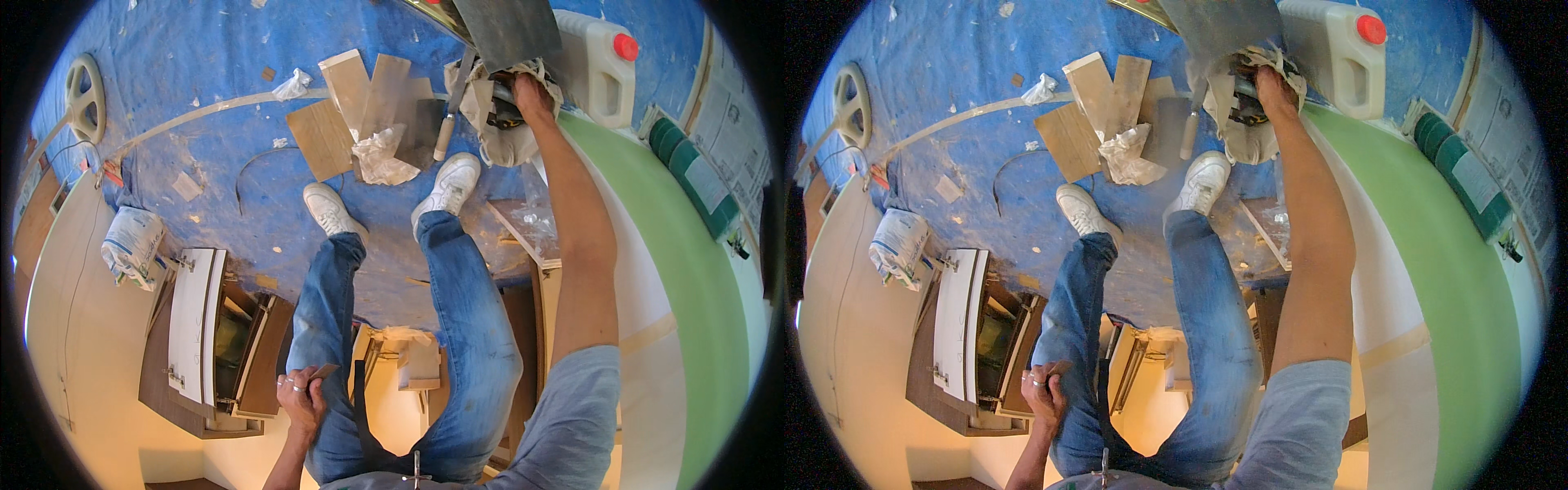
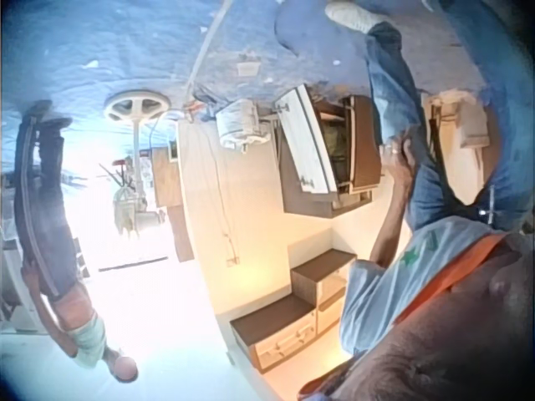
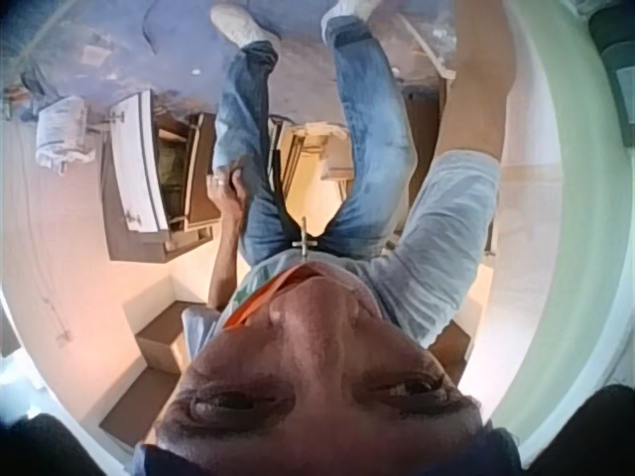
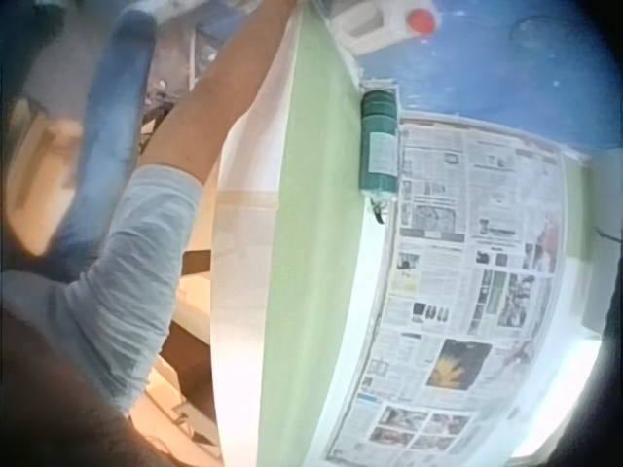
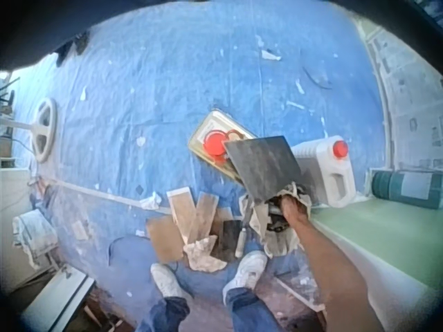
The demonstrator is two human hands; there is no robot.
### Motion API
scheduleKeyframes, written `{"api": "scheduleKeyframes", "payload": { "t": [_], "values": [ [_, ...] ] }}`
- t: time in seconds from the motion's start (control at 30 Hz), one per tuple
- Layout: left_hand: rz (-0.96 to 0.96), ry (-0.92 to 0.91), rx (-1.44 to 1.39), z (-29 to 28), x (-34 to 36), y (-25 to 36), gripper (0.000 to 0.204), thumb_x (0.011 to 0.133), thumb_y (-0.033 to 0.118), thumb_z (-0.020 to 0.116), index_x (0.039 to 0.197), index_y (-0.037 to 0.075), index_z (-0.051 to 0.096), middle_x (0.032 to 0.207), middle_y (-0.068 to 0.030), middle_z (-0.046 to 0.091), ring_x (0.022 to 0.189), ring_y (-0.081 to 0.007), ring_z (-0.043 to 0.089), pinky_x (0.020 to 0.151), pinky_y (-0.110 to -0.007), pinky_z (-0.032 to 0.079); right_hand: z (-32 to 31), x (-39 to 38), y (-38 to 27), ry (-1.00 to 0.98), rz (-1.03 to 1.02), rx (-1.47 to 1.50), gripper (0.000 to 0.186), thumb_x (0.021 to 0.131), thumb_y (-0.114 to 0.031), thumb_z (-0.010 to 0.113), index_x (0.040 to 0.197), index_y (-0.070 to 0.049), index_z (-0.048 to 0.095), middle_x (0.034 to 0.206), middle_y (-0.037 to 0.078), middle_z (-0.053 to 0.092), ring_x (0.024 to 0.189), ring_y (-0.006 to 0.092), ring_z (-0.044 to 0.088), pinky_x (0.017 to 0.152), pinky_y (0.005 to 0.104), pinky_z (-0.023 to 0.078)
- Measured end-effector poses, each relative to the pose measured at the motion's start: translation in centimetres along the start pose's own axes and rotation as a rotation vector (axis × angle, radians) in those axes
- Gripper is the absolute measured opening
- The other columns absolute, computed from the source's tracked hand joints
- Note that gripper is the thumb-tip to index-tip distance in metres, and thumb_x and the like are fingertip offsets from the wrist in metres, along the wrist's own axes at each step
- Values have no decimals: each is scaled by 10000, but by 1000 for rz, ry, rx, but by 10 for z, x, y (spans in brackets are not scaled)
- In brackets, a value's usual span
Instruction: The person cuts a strip of edge banding with scissors, then stands to fit it along the front edge of a white shelf. They repeatedly align the strip, mark positions with a pencil, and adjust the fit along the shelf edge.
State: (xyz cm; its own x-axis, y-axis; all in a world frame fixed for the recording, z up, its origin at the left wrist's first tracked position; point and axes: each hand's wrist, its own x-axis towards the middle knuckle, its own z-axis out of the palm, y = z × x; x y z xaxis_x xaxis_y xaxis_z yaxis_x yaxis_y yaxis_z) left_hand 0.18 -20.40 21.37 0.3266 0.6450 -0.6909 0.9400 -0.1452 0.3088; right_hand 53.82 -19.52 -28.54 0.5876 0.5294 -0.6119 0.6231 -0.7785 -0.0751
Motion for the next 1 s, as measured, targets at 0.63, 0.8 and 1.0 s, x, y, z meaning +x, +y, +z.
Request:
{"api": "scheduleKeyframes", "payload": {
  "t": [0.63, 0.8, 1.0],
  "values": [
    [-3, 1, -43, 2, -15, -9, 100, 940, 104, 655, 1025, 52, 668, 874, -144, 668, 728, -379, 587, 685, -452, 441, -150, -196, -48, -921, 171, 1116, 338, 1000, -383, 671, 1079, -56, 695, 908, 42, 711, 802, 110, 661, 746, 268, 547],
    [-14, 29, -47, 6, -29, -22, 93, 938, 134, 676, 999, 65, 680, 906, -124, 702, 767, -356, 650, 714, -445, 467, -189, -264, -86, -917, 48, 1103, 307, 1037, -301, 629, 1137, -14, 670, 943, 45, 701, 805, 91, 648, 742, 231, 535],
    [5, 31, -91, 4, -54, -39, 132, 975, 201, 639, 970, 76, 681, 884, -151, 707, 769, -377, 658, 720, -465, 470, -257, -341, -154, -887, -166, 981, 320, 1009, -343, 658, 1091, -36, 695, 922, 36, 707, 814, 105, 648, 746, 268, 539]
  ]
}}
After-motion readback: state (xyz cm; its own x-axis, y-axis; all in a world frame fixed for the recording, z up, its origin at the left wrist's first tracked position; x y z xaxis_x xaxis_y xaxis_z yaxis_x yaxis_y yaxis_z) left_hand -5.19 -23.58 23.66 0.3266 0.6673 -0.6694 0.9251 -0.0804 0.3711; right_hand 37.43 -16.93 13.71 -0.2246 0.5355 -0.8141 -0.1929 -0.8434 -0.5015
